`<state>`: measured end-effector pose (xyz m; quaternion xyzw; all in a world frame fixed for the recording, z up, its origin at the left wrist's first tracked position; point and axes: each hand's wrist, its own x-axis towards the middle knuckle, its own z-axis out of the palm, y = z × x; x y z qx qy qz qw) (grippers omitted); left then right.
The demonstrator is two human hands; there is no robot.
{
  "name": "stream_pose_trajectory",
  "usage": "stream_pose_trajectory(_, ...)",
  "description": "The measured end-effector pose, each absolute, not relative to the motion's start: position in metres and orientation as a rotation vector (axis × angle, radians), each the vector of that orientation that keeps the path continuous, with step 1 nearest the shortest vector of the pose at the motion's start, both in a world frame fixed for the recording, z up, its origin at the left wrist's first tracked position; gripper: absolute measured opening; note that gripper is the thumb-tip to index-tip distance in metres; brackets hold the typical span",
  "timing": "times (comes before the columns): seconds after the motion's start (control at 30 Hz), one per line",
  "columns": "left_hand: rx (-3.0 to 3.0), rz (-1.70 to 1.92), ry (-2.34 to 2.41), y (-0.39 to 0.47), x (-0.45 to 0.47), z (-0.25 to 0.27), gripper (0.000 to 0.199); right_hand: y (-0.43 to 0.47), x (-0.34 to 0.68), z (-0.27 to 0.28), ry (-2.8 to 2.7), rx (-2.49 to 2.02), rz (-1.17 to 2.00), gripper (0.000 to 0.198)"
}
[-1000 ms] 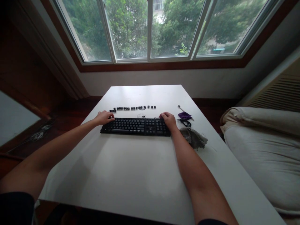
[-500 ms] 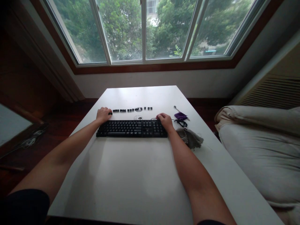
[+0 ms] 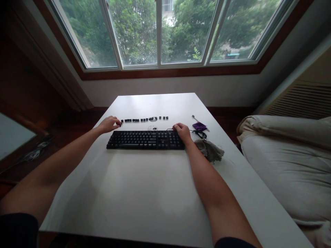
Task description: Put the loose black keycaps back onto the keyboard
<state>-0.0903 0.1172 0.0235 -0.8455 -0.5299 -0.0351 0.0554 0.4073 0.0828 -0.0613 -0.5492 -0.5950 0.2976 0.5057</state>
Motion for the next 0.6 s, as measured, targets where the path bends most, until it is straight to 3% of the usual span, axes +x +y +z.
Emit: stream_pose_trajectory(0.6,-2.932,0.125,-1.418,0.089,-0.089,0.036,0.022,0.081,0.405,-0.059,-1.414,-1.341,0.734,0.033)
